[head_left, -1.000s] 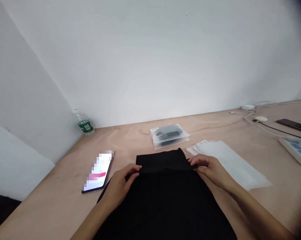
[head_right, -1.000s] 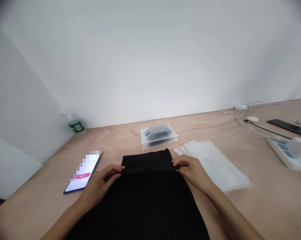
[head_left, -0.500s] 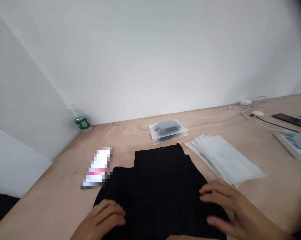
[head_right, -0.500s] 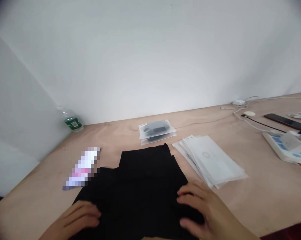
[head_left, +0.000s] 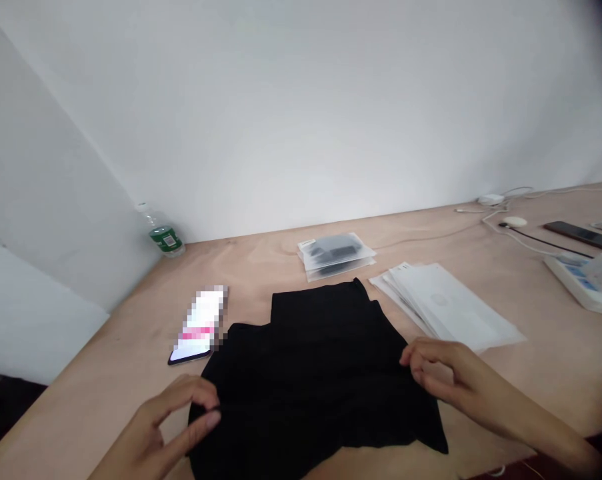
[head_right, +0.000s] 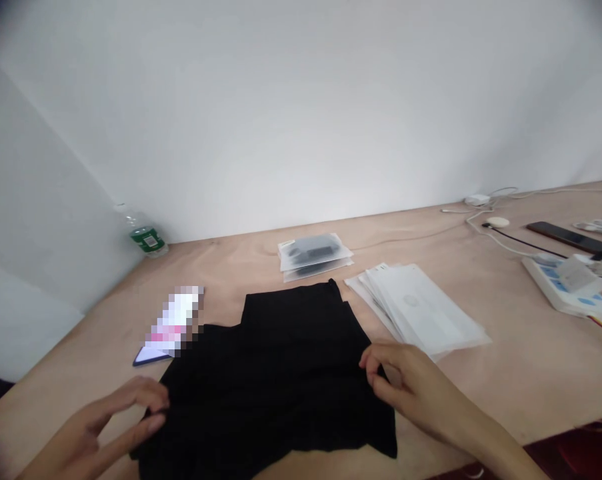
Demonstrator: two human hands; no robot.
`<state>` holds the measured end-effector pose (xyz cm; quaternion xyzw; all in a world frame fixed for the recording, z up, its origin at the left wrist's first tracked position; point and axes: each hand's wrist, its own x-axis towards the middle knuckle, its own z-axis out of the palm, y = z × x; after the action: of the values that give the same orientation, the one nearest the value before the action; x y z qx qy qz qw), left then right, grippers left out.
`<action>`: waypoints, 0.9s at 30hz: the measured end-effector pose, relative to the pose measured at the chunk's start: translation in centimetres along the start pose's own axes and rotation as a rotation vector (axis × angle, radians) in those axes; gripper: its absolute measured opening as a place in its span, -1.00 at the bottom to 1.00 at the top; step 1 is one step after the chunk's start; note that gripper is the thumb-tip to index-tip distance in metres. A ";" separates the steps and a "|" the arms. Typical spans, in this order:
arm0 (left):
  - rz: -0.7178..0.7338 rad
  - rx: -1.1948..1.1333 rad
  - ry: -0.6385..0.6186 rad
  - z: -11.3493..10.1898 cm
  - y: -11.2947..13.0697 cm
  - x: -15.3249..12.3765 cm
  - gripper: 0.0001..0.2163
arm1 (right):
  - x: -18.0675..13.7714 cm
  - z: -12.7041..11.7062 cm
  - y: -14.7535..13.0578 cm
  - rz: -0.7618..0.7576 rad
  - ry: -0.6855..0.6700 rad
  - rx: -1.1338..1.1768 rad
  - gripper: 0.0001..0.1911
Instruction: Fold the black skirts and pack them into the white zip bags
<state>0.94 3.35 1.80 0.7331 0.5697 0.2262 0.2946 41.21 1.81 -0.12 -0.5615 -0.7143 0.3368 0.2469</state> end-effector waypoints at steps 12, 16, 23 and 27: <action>-0.141 -0.234 -0.096 -0.2 0.3 4.9 -0.81 | 2.3 -0.5 -0.8 0.162 -0.243 0.132 -0.93; -0.159 -0.211 -0.050 -0.1 -0.3 4.9 -0.78 | 2.7 -0.2 -0.3 0.135 -0.166 0.097 -0.96; -0.145 0.216 0.326 1.6 -0.7 5.9 -0.75 | 4.5 1.7 1.9 -0.002 0.392 -0.589 -0.87; -0.258 0.194 0.433 0.8 -1.5 3.5 -0.72 | 3.6 3.2 0.2 -0.128 0.523 -0.716 -0.83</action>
<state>1.34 6.90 0.18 0.6137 0.7272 0.2829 0.1205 38.09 4.69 -2.44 -0.6325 -0.7329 -0.1009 0.2295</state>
